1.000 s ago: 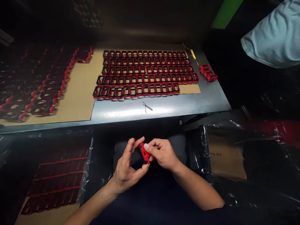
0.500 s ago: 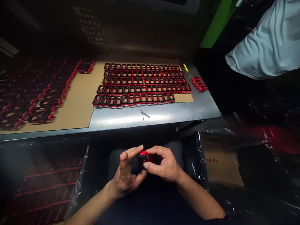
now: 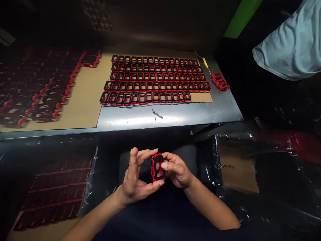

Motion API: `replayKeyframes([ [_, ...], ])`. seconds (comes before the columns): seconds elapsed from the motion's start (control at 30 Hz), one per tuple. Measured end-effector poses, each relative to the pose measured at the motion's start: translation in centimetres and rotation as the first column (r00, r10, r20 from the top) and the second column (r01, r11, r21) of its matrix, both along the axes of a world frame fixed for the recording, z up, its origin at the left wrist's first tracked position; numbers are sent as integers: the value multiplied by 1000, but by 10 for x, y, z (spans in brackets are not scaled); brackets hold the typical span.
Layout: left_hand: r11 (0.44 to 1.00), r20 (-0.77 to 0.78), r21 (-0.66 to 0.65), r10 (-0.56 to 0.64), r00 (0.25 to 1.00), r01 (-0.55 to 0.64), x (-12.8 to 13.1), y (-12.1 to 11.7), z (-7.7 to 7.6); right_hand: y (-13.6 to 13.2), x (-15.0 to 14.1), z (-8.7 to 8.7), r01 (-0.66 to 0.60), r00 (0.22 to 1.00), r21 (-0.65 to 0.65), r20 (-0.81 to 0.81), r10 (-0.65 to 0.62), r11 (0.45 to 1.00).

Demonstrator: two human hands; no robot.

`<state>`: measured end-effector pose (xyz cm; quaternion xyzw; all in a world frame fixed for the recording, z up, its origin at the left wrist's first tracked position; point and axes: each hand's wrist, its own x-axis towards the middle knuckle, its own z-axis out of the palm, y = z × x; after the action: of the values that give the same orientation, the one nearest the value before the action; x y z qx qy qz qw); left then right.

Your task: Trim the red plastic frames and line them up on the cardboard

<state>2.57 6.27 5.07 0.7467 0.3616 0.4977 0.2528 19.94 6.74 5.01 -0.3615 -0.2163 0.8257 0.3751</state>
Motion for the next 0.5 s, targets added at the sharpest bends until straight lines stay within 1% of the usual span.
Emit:
replayKeyframes([
  [0.13,988,9,-153,38,999,-36,-4,-4,-3,-2,0,3,-9,1000,-26,-14,9,1000],
  [0.27,965,-6,-260,36,999,-36,-7,-8,-6,-2,-1,11,-30,997,33,68,28,999],
  [0.37,964,-40,-267,-2,999,-8,-10,-9,-8,-1,-2,20,-77,974,115,219,50,990],
  [0.43,963,-51,-269,-42,998,27,-13,-9,-10,-1,-2,27,-160,931,195,357,82,968],
  [0.47,956,-21,-288,-63,998,54,-15,-9,-11,0,-1,30,-198,902,240,424,81,950],
  [0.5,944,44,-320,-75,996,85,-16,-11,-13,1,-1,32,-218,874,286,483,56,933],
])
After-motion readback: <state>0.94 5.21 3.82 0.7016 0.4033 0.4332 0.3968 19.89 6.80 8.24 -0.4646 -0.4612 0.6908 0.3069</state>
